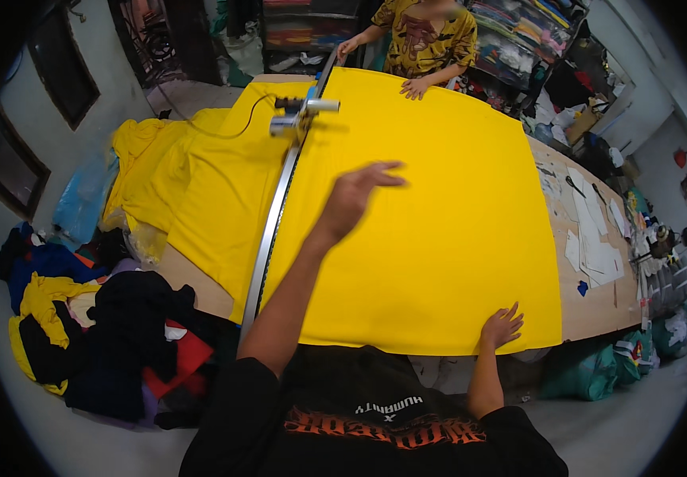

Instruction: The person and a coworker spread and align a large yellow fabric on a table. The person uses a long straight-edge cutter to slice the fabric into sections while the coworker holds the fabric in place. The process is repeated multiple times to produce several cut pieces.

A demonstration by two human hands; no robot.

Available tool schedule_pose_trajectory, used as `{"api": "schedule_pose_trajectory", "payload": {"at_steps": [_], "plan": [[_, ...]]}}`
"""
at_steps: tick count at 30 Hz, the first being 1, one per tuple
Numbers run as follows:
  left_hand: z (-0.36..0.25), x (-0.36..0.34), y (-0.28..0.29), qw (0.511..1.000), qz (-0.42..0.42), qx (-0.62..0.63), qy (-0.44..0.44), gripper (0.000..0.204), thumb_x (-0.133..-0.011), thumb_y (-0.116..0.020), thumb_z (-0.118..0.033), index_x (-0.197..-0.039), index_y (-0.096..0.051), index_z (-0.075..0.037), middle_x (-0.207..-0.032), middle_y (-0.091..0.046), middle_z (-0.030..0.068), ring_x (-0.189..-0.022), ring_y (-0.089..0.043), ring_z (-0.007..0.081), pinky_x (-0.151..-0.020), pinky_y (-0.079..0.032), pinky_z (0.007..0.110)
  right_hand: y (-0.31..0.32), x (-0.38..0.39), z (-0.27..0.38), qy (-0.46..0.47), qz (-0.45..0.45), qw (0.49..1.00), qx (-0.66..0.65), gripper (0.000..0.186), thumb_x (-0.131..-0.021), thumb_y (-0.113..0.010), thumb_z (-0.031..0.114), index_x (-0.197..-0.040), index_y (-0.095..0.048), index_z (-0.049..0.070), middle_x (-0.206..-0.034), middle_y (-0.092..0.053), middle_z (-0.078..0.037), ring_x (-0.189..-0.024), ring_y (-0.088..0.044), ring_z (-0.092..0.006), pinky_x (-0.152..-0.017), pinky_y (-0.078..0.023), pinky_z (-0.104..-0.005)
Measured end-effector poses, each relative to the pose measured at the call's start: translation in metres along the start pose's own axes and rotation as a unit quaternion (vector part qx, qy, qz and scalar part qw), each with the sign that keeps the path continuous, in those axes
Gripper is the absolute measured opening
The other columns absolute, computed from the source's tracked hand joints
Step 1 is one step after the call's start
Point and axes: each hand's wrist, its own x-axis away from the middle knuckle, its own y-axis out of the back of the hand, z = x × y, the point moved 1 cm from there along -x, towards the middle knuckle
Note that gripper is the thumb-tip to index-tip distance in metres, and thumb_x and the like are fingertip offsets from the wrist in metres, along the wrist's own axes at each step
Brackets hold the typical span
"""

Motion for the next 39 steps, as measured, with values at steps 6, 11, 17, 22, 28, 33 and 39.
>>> {"api": "schedule_pose_trajectory", "payload": {"at_steps": [6, 11, 17, 22, 28, 33, 39], "plan": [[0.001, 0.096, -0.052, 0.969, 0.205, -0.094, 0.102, 0.032, -0.109, -0.059, -0.029, -0.128, -0.075, -0.008, -0.124, -0.077, 0.0108, -0.120, -0.071, 0.0288, -0.107, -0.052, 0.039, -0.005, 0.001, -0.002, -0.001, 0.006, 1.000, -0.017, 0.054, -0.112, -0.038, 0.037, -0.164, -0.037, 0.023, -0.169, -0.033, -0.022, -0.155, -0.032, -0.0429, -0.123, -0.024, -0.0668], [0.055, 0.234, 0.041, 0.936, -0.002, -0.263, 0.232, 0.030, -0.109, -0.058, -0.022, -0.131, -0.071, -0.008, -0.134, -0.070, 0.0177, -0.128, -0.063, 0.0378, -0.111, -0.048, 0.045, -0.008, 0.004, -0.002, 0.001, -0.001, 1.000, -0.021, 0.054, -0.112, -0.037, 0.038, -0.164, -0.036, 0.023, -0.169, -0.032, -0.023, -0.155, -0.031, -0.0432, -0.123, -0.022, -0.0676], [0.052, 0.414, 0.116, 0.775, -0.186, -0.345, 0.496, 0.049, -0.110, -0.051, -0.039, -0.128, -0.066, 0.004, -0.125, -0.069, 0.0294, -0.120, -0.066, 0.0458, -0.102, -0.051, 0.048, -0.022, -0.002, -0.008, 0.010, 0.020, 1.000, -0.015, 0.054, -0.113, -0.037, 0.040, -0.166, -0.030, 0.028, -0.172, -0.028, -0.020, -0.158, -0.027, -0.0415, -0.122, -0.019, -0.0701], [0.010, 0.466, 0.092, 0.689, -0.162, -0.307, 0.636, 0.070, -0.111, -0.036, -0.056, -0.115, -0.073, 0.003, -0.112, -0.071, 0.0327, -0.111, -0.064, 0.0533, -0.098, -0.049, 0.055, -0.013, -0.009, -0.008, -0.021, 0.064, 0.997, 0.042, 0.054, -0.110, -0.043, 0.038, -0.161, -0.041, 0.019, -0.167, -0.036, -0.022, -0.154, -0.031, -0.0451, -0.120, -0.024, -0.0702], [0.015, 0.493, 0.069, 0.658, -0.290, -0.333, 0.610, 0.077, -0.110, -0.037, -0.061, -0.092, -0.070, 0.007, -0.090, -0.069, 0.0326, -0.093, -0.066, 0.0536, -0.081, -0.047, 0.056, 0.037, 0.095, 0.185, 0.315, 0.029, 0.893, -0.319, 0.049, -0.101, -0.061, 0.027, -0.146, -0.056, 0.008, -0.152, -0.052, -0.022, -0.145, -0.042, -0.0428, -0.121, -0.026, -0.0599], [0.025, 0.506, 0.085, 0.653, -0.286, -0.316, 0.626, 0.077, -0.109, -0.041, -0.059, -0.083, -0.070, 0.007, -0.078, -0.069, 0.0262, -0.077, -0.066, 0.0460, -0.076, -0.048, 0.053, 0.103, 0.286, 0.302, 0.582, 0.142, 0.751, -0.277, 0.061, -0.106, -0.051, 0.035, -0.159, -0.043, 0.006, -0.169, -0.029, -0.027, -0.160, -0.019, -0.0444, -0.128, -0.006, -0.0667], [0.004, 0.501, 0.088, 0.657, -0.332, -0.312, 0.600, 0.073, -0.109, -0.047, -0.054, -0.077, -0.066, 0.008, -0.064, -0.061, 0.0211, -0.061, -0.058, 0.0357, -0.067, -0.045, 0.049, 0.138, 0.364, 0.325, 0.663, 0.171, 0.705, -0.186, 0.062, -0.103, -0.052, 0.034, -0.154, -0.049, -0.001, -0.168, -0.032, -0.027, -0.159, -0.021, -0.0445, -0.129, -0.010, -0.0639]]}}
